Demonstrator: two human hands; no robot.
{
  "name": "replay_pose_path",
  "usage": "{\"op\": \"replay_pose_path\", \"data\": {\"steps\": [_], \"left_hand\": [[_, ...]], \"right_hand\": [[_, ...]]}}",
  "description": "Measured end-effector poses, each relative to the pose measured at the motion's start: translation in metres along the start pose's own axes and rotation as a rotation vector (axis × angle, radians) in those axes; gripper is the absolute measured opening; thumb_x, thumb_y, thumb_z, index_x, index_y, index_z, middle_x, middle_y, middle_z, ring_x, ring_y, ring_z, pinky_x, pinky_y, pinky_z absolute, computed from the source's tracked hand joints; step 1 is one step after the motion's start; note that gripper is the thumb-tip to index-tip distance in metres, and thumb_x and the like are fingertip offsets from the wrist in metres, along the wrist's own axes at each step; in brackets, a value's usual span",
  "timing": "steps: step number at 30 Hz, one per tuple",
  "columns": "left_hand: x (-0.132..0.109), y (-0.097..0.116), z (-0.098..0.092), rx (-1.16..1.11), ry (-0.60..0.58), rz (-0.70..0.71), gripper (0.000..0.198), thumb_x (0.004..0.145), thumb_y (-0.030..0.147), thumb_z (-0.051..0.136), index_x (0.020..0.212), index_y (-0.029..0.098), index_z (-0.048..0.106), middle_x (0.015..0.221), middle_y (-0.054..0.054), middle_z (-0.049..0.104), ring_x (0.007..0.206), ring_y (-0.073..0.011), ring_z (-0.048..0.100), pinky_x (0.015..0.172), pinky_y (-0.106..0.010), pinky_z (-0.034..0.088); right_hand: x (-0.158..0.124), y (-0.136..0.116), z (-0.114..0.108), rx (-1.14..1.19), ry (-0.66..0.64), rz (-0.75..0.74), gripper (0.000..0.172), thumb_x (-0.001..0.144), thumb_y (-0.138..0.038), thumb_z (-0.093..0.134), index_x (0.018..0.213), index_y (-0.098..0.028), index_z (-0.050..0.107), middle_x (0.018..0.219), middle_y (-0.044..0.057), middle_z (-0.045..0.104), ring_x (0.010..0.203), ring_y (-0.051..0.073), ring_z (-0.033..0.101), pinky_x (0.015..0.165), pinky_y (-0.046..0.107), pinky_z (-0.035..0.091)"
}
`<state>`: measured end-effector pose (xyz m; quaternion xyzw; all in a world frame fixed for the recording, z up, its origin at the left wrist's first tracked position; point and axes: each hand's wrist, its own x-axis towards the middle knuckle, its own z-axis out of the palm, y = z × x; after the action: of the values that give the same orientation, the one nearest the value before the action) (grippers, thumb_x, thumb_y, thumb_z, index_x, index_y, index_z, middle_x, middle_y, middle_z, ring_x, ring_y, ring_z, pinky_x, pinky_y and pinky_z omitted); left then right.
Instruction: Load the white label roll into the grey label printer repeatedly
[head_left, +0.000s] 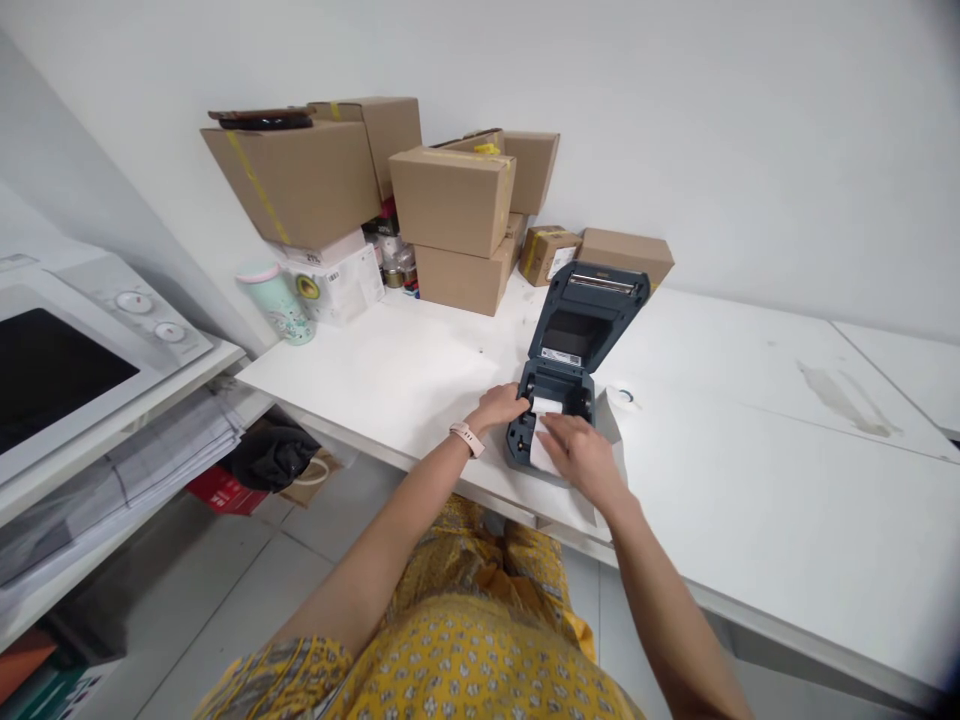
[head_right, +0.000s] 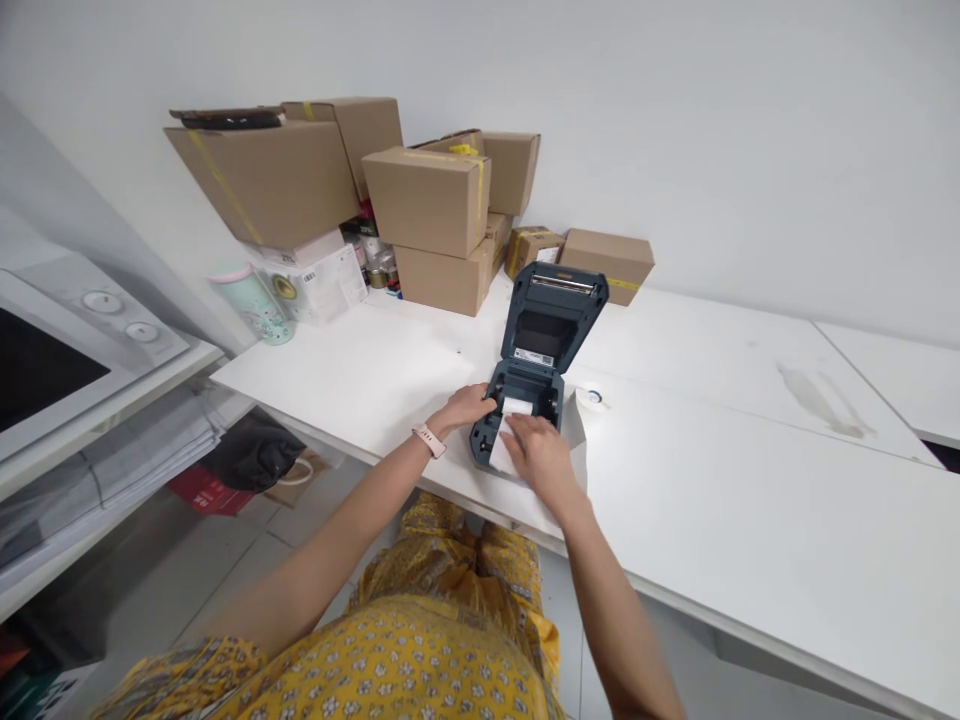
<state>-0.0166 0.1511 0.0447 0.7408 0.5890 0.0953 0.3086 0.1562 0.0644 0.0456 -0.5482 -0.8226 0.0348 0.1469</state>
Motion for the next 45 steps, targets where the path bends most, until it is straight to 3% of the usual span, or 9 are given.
{"op": "replay_pose_path", "data": {"steps": [4,9,13,21,32,36,39,42,45], "left_hand": [[-0.002,0.001,0.001,0.004,0.001,-0.014,0.035,0.085,0.030,0.045,0.111,0.018,0.064,0.111,-0.012,0.073,0.100,-0.0283,0.069,0.080,-0.032,0.050],[-0.003,0.004,0.007,0.025,0.045,-0.042,0.038,0.086,0.037,0.045,0.112,0.018,0.064,0.114,-0.013,0.073,0.105,-0.0307,0.068,0.084,-0.035,0.050],[-0.004,0.006,0.013,0.046,0.111,-0.059,0.042,0.085,0.042,0.046,0.115,0.018,0.064,0.115,-0.014,0.073,0.108,-0.0308,0.067,0.086,-0.035,0.050],[-0.003,0.007,0.014,0.061,0.120,-0.072,0.043,0.084,0.043,0.045,0.114,0.016,0.064,0.115,-0.015,0.073,0.109,-0.0323,0.067,0.087,-0.038,0.050],[-0.004,0.007,0.016,0.058,0.151,-0.068,0.041,0.083,0.047,0.048,0.109,0.019,0.065,0.107,-0.013,0.074,0.103,-0.0322,0.069,0.084,-0.038,0.051],[-0.012,0.009,0.016,0.000,0.173,-0.068,0.042,0.085,0.045,0.049,0.115,0.020,0.062,0.111,-0.012,0.073,0.107,-0.0332,0.067,0.091,-0.042,0.049],[-0.026,0.008,0.023,-0.140,0.227,-0.024,0.059,0.087,0.050,0.051,0.138,0.022,0.047,0.131,-0.013,0.064,0.122,-0.0341,0.059,0.101,-0.046,0.045],[-0.046,0.003,0.037,-0.369,0.220,0.043,0.084,0.080,0.056,0.064,0.150,0.022,0.032,0.147,-0.015,0.051,0.134,-0.0352,0.049,0.109,-0.048,0.039],[-0.065,-0.005,0.055,-0.620,0.209,0.071,0.096,0.073,0.053,0.075,0.152,0.023,0.030,0.150,-0.014,0.048,0.139,-0.0348,0.043,0.115,-0.047,0.035]], "right_hand": [[-0.031,-0.016,0.028,0.047,0.318,-0.039,0.037,0.101,-0.033,0.042,0.120,-0.017,0.069,0.130,0.012,0.068,0.123,0.027,0.062,0.103,0.043,0.052],[-0.035,-0.018,0.045,-0.005,0.476,-0.097,0.032,0.099,-0.026,0.049,0.120,-0.012,0.068,0.128,0.014,0.069,0.121,0.029,0.063,0.099,0.043,0.053],[-0.035,-0.017,0.044,-0.002,0.492,-0.133,0.031,0.099,-0.024,0.050,0.121,-0.013,0.067,0.127,0.013,0.069,0.118,0.027,0.064,0.097,0.042,0.053],[-0.036,-0.017,0.045,-0.013,0.542,-0.153,0.027,0.096,-0.020,0.055,0.119,-0.014,0.068,0.123,0.011,0.072,0.109,0.025,0.066,0.091,0.040,0.053],[-0.046,-0.017,0.048,0.052,0.592,-0.189,0.033,0.093,-0.015,0.058,0.126,-0.018,0.065,0.125,0.010,0.071,0.112,0.025,0.066,0.089,0.040,0.052],[-0.048,-0.020,0.049,0.075,0.603,-0.189,0.038,0.092,-0.015,0.060,0.129,-0.019,0.063,0.126,0.010,0.071,0.111,0.025,0.066,0.089,0.041,0.053],[-0.052,-0.021,0.045,0.163,0.611,-0.208,0.041,0.090,-0.017,0.062,0.130,-0.025,0.063,0.122,0.007,0.073,0.110,0.025,0.067,0.091,0.042,0.054],[-0.048,-0.012,0.026,0.237,0.653,-0.210,0.036,0.090,-0.017,0.061,0.124,-0.027,0.067,0.117,0.006,0.075,0.105,0.024,0.070,0.089,0.041,0.056],[-0.020,0.015,-0.013,0.259,0.858,-0.082,0.031,0.093,-0.019,0.056,0.121,-0.022,0.069,0.122,0.010,0.072,0.112,0.025,0.067,0.094,0.045,0.053]]}}
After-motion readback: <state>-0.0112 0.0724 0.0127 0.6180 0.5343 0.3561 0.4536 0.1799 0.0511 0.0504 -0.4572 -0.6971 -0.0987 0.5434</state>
